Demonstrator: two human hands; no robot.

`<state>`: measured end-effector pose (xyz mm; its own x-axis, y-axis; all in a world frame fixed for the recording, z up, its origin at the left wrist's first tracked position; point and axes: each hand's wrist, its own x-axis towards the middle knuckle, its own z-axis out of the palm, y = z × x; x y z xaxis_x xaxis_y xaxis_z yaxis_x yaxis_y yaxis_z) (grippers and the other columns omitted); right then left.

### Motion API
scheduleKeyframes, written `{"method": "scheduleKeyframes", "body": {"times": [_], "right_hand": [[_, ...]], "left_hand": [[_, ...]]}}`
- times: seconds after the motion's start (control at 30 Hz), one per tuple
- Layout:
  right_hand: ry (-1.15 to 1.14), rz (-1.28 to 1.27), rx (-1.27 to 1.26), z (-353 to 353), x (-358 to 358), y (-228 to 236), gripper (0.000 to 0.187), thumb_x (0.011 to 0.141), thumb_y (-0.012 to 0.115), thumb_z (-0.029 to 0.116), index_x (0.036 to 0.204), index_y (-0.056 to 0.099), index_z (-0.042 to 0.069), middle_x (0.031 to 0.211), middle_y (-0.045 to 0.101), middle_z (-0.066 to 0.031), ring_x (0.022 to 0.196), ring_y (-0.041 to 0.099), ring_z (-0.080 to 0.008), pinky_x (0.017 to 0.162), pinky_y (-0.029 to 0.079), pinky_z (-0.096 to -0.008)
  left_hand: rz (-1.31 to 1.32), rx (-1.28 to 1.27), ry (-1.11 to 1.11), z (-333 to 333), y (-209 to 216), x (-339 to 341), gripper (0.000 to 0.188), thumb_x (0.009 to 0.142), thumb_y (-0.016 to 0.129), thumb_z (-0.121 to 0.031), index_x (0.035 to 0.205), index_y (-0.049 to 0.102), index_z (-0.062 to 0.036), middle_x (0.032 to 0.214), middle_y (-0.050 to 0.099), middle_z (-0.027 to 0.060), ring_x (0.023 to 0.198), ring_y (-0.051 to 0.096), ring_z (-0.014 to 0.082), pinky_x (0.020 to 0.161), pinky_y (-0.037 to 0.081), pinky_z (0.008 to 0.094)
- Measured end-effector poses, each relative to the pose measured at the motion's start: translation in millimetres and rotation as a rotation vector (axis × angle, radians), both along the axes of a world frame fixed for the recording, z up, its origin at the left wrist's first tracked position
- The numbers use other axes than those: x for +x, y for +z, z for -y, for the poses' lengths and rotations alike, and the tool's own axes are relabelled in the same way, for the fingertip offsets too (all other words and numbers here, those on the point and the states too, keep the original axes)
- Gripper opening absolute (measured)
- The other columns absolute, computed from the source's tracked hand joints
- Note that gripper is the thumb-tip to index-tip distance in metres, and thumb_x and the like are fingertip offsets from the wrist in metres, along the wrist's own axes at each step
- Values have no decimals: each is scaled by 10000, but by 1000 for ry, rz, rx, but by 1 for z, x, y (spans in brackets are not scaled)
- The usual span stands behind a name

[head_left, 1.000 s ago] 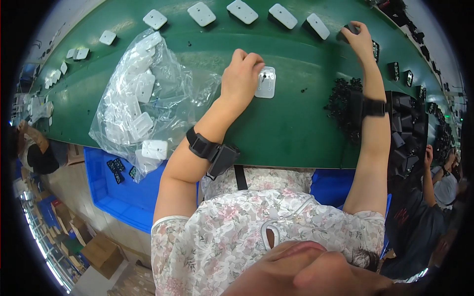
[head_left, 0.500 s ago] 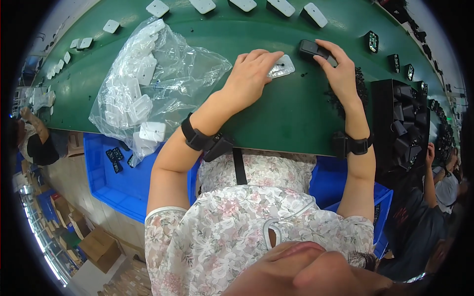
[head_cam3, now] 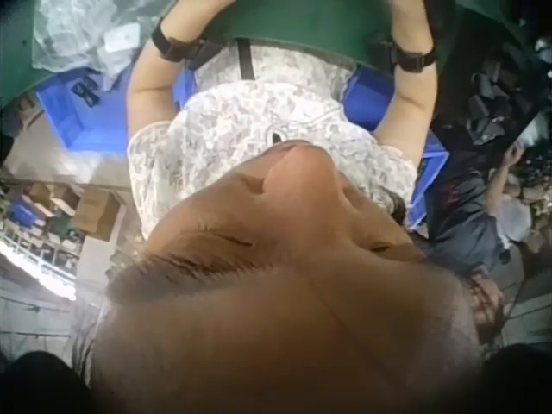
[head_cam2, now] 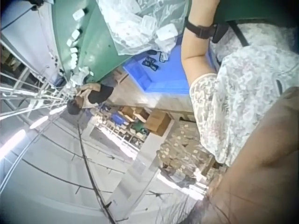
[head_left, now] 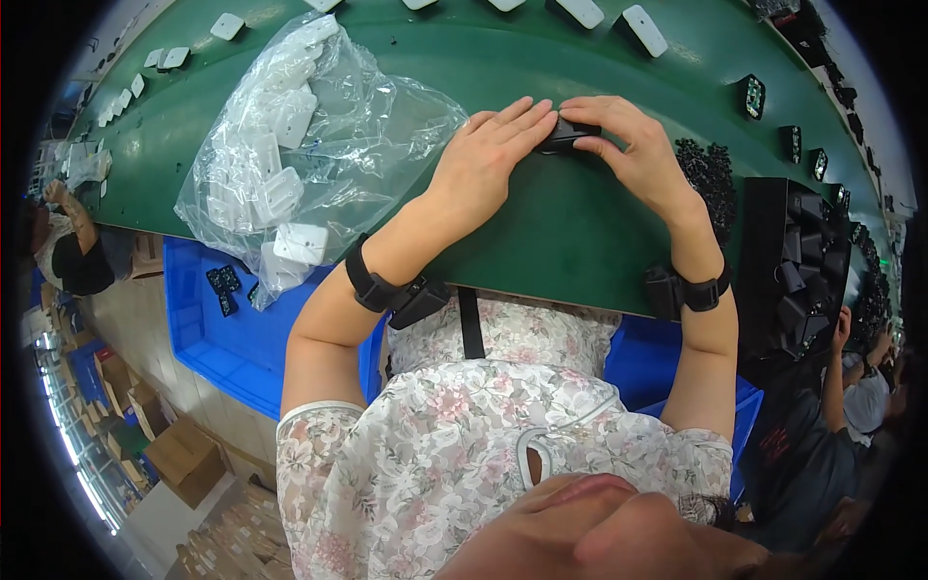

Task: The person picks up a white plastic plate, inserts a small black component into it by hand, and then presses the plate onto a black housing before placing the assembled unit onto the conveyor belt.

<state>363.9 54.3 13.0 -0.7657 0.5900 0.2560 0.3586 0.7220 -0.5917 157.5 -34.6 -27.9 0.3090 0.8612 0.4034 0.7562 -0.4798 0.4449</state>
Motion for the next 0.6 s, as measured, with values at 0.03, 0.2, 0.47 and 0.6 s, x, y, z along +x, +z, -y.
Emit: {"method": "scheduleKeyframes", "body": {"times": [0.03,0.2,0.47,0.6], "right_hand": [[-1,1,-8,1,0,1,343,762,663,-2,1102,638,42,1145,622,-105,1046,590,-260,892,484,-334],[30,-68,79,9,1,-5,400,740,621,-105,1114,628,35,1160,606,-114,1048,583,-281,862,502,-327],[93,-30,125,3,8,-6,449,719,586,-151,1119,628,48,1165,601,-106,1076,568,-282,870,504,-332],[80,-40,65,0,9,-8,422,732,591,-128,1114,629,46,1154,610,-98,1054,578,-280,889,492,-330]], "left_hand": [[-45,14,9,2,2,0,556,756,492,67,1301,491,-41,1367,485,101,1289,430,264,1005,375,405],[-124,19,7,10,11,4,541,784,500,5,1323,464,-30,1390,457,105,1293,422,261,1025,362,406],[-270,65,-1,13,15,11,534,788,523,-49,1312,453,25,1377,454,146,1285,421,295,1035,359,407],[-298,125,29,13,10,21,528,785,552,-108,1275,468,68,1315,494,200,1222,471,306,998,383,398]]}}
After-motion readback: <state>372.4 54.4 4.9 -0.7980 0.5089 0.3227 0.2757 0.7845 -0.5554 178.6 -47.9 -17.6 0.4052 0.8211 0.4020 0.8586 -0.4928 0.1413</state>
